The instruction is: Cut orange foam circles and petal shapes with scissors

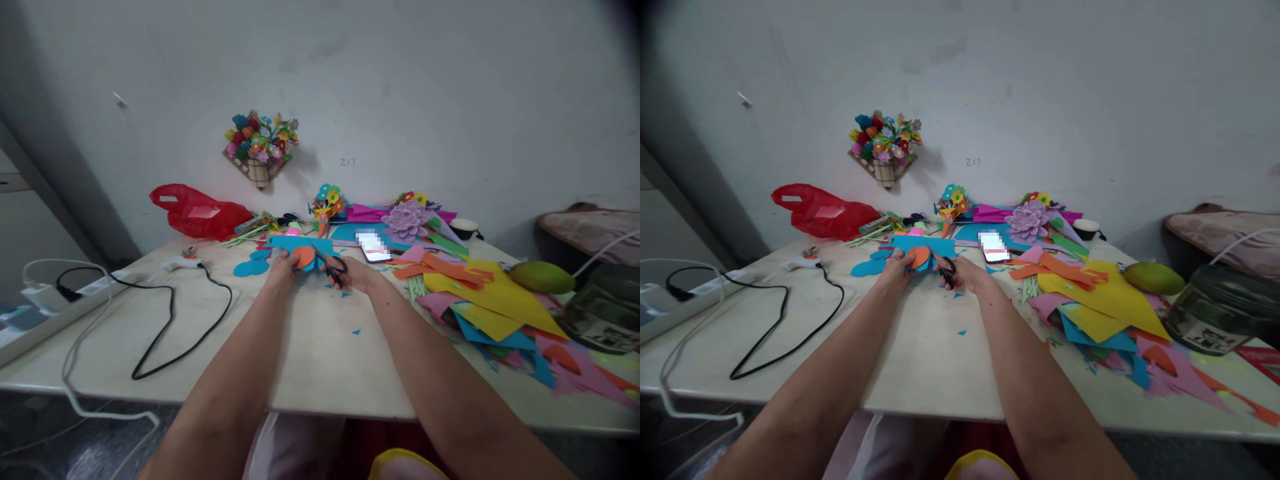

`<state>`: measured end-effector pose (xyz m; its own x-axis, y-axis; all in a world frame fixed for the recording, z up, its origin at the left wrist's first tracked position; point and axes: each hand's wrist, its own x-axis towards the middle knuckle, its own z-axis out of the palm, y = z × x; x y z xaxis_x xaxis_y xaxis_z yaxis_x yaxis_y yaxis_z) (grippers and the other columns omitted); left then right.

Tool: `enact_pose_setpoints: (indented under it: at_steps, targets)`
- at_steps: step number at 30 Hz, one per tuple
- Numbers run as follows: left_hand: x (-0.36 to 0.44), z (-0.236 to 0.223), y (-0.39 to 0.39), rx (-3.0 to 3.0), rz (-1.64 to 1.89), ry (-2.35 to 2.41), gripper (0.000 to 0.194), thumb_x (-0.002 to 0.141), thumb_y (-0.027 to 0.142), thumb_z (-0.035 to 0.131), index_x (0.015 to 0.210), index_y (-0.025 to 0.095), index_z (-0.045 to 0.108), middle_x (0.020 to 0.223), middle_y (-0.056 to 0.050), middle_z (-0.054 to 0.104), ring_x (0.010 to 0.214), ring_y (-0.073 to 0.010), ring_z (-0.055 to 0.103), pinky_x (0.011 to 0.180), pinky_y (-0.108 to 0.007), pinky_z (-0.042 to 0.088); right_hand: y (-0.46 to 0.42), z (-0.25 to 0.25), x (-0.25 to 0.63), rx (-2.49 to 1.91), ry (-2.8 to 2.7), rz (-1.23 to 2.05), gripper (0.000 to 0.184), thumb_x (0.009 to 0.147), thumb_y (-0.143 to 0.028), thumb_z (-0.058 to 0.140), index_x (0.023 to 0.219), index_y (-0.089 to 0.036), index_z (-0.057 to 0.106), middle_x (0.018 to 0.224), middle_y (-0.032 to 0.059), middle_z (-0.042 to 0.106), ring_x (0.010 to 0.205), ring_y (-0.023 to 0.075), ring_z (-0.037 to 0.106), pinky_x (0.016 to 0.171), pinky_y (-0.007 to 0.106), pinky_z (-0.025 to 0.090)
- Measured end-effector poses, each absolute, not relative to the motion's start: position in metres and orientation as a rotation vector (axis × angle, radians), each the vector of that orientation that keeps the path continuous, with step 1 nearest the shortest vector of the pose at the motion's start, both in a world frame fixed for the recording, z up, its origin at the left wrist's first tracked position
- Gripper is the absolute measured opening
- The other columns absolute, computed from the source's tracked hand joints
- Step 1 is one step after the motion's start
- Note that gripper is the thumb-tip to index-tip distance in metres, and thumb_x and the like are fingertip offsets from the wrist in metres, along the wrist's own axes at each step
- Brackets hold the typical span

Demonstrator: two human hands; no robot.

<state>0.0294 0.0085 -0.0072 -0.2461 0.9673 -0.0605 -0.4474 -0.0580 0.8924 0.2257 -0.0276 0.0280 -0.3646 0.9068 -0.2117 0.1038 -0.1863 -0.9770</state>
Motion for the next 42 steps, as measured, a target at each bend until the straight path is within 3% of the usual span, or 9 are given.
enact_pose_setpoints:
  at_steps: [7,14,21,31,37,42]
  targets:
    - [0.025,-0.012,0.012,0.759,1.534,0.999,0.045,0.069,0.008,0.093,0.086,0.025,0.055,0.075,0.002,0.072,0.065,-0.018,0.071,0.053,-0.023,0.054,-0.026,0.027,0.223,-1.234,-1.403,1.614,0.035,0.115,-0.046,0.06,0.101,-0.016,0.07,0.059,-0.0001,0.066,0.044,0.0108,0.057,0.039,0.017,0.037]
    - [0.024,-0.012,0.011,0.852,1.502,0.968,0.04,0.072,0.012,0.092,0.084,0.023,0.055,0.081,0.0,0.076,0.07,-0.0176,0.073,0.057,-0.023,0.056,-0.022,0.023,0.222,-1.208,-1.385,1.583,0.037,0.112,-0.049,0.064,0.096,-0.016,0.07,0.058,0.0004,0.064,0.044,0.0116,0.056,0.041,0.019,0.036]
    - [0.024,-0.011,0.011,0.846,1.517,0.963,0.054,0.068,0.013,0.096,0.081,0.024,0.044,0.076,0.003,0.071,0.067,-0.0152,0.071,0.055,-0.021,0.055,-0.02,0.021,0.222,-1.195,-1.414,1.537,0.038,0.104,-0.053,0.074,0.091,-0.017,0.07,0.055,-0.0012,0.062,0.043,0.0104,0.054,0.04,0.019,0.031]
    - [0.021,-0.007,0.006,0.836,1.522,0.93,0.053,0.069,0.008,0.093,0.082,0.025,0.045,0.071,0.006,0.064,0.067,-0.0159,0.071,0.056,-0.021,0.055,-0.023,0.024,0.22,-1.228,-1.391,1.516,0.028,0.103,-0.035,0.077,0.085,-0.016,0.071,0.054,-0.0018,0.06,0.042,0.009,0.049,0.042,0.02,0.032]
    - [0.017,-0.005,0.007,0.826,1.496,0.941,0.052,0.07,0.005,0.09,0.078,0.025,0.042,0.072,0.004,0.064,0.065,-0.0155,0.068,0.052,-0.02,0.051,-0.017,0.021,0.223,-1.22,-1.421,1.528,0.024,0.096,-0.036,0.083,0.088,-0.015,0.074,0.053,-0.0026,0.06,0.041,0.0088,0.048,0.041,0.019,0.029]
    - [0.01,-0.005,0.007,0.846,1.467,0.979,0.057,0.072,0.005,0.089,0.074,0.025,0.036,0.066,0.006,0.057,0.059,-0.0129,0.062,0.048,-0.018,0.045,-0.009,0.011,0.227,-1.16,-1.505,1.5,0.028,0.093,-0.034,0.085,0.078,-0.016,0.07,0.052,-0.0021,0.06,0.041,0.0082,0.048,0.039,0.02,0.025]
